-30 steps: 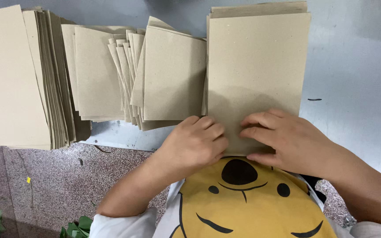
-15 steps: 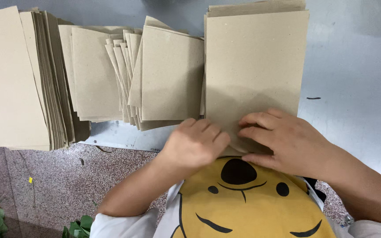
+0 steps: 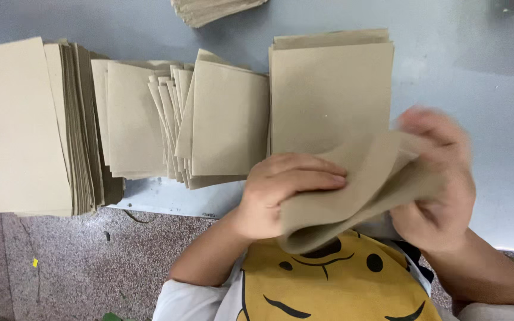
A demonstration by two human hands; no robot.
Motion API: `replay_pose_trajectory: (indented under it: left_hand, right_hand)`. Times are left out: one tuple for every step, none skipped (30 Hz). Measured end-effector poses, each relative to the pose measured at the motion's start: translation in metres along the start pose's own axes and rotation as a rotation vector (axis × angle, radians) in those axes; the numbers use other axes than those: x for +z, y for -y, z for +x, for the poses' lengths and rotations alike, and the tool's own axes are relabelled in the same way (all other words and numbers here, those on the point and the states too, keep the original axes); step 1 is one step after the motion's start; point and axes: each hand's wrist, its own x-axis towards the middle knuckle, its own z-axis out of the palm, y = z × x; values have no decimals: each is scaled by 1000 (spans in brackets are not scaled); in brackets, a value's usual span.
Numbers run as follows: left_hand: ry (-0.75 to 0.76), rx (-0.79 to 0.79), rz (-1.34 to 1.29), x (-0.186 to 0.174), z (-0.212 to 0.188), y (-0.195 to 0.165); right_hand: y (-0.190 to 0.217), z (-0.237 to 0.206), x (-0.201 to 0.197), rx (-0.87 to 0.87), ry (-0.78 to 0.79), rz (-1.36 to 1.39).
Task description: The person folds kraft paper sheets in half by hand, creasing each fold and placing the folded sheet onto a growing stack on the workbench. They continue folding sheet after sheet, then gather and align the finished folded stack with both hands.
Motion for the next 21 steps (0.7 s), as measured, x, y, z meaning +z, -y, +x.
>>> replay_pose_trajectory:
  left_hand:
    - [27,91,162,-1,2,1]
    - [-10,81,156,0,4,1]
    - [-47,70,148,3,6,3]
    - [-84,56,140,7,7,5]
    - [-145,-47,58,11,9,7]
    - [-203,-151,-26,16,10,9]
    - [-260,-258,-113,18,8,10]
    - [-265,-209,-146,19,6,11]
    - [-270,-158,-177,17,2,11]
    - [-275,-107,-208,15,-3,10]
    - [-324,-113,-190,13,-7,9]
    - [-374,-119,-171,11,-12,7]
    - [-423,-125,-152,10,-15,5]
    - [-427,-169,-135,9,-17,3]
    - [-431,-212,-119,9,-18,1]
    - [-434,-256,-103,9,-17,-3]
    - [-343,-247,39,10,-15,-6]
    - [-251,-236,180,11,-12,-10]
    - [-158,-225,322,12,-9,-13]
    - [-95,-153,349,14,-6,-18]
    - [-29,-83,374,16,-4,-22]
  right_hand:
    - [-3,2,4,-8,-43,69]
    - [-6,3,7,-19,-86,138]
    - [-10,4,13,10,-56,460]
    - [-15,3,18,42,-23,783]
    - [-18,-2,21,105,-2,749]
    - [-20,-8,23,170,20,714]
    - [-22,-14,25,236,43,678]
    - [-25,-19,27,270,17,655]
    - [-27,-23,29,302,-7,632]
    - [-28,-26,29,328,-7,597]
    - [-29,-26,29,353,-5,562]
    - [-28,-25,26,371,20,515]
    - [-27,-22,23,389,46,468]
    - [-25,-17,18,357,38,461]
    - [-22,-10,15,326,31,452]
    - [-18,-3,10,295,25,444]
    - [-12,2,4,235,6,273]
    - [-5,6,-2,173,-13,102]
    - [2,10,-5,110,-31,-69]
    - [7,13,-3,33,89,-137]
    - [11,15,-1,-43,208,-204]
